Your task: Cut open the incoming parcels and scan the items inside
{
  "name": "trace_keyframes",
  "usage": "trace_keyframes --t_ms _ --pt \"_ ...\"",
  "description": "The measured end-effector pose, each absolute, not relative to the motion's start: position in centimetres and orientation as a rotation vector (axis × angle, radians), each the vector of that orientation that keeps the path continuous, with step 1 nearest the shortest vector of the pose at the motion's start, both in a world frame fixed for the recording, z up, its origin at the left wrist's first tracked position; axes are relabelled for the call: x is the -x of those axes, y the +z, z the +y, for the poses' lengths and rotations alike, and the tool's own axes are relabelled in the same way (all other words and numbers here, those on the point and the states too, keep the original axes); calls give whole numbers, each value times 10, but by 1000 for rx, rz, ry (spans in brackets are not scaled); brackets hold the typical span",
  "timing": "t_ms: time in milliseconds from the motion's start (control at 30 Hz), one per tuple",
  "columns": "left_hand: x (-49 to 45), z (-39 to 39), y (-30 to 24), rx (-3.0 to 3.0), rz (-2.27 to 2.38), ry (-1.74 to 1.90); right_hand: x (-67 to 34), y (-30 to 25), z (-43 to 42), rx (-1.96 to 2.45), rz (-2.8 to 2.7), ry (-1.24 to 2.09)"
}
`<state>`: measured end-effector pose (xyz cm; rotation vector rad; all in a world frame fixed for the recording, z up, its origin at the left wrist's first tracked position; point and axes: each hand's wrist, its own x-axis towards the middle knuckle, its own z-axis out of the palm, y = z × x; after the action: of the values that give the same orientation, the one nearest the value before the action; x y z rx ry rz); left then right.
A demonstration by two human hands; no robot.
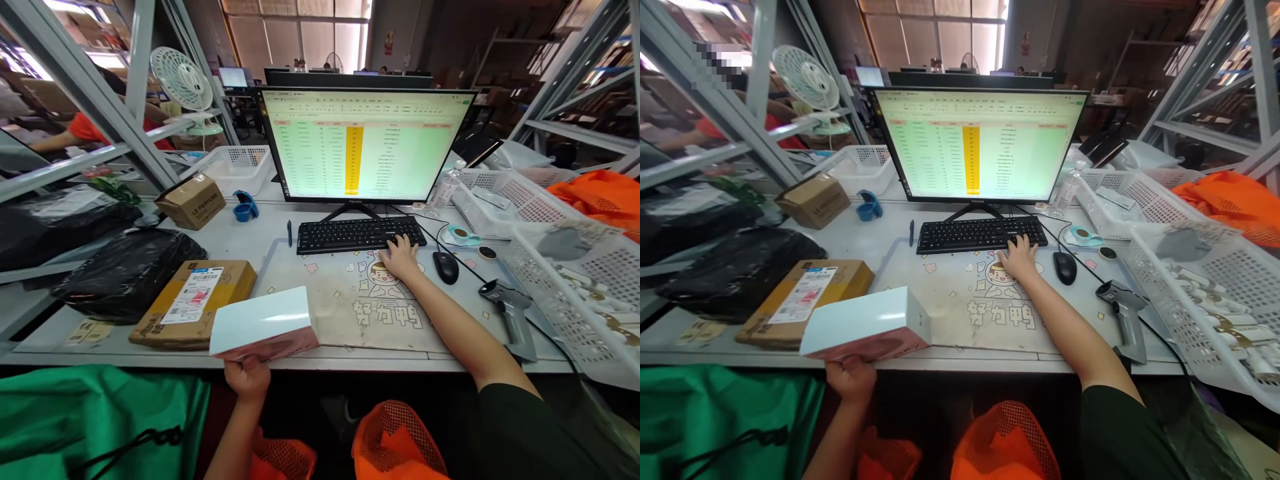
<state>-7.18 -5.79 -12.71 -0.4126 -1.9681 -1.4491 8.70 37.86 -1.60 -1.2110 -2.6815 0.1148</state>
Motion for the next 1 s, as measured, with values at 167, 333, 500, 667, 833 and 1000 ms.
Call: trace_keyframes --t_ms 167,333,500,667,833,1000 --pt "69 -55 -123 378 -1955 -1451 -87 -17 379 1220 -2689 129" --pt "69 -53 -118 376 -1982 -1475 -88 -17 380 1225 -2660 78" --pt "70 -54 -113 421 -2006 -1509 -88 -16 380 1224 -2651 116" --pt "70 -55 -106 489 -2029 -1574 -90 -15 378 1185 -2563 125" --pt "72 -54 -92 536 -2062 -1758 -94 2 363 1141 -2479 293" --pt "74 -54 -77 561 -2105 -2051 -104 67 339 1062 -2319 349"
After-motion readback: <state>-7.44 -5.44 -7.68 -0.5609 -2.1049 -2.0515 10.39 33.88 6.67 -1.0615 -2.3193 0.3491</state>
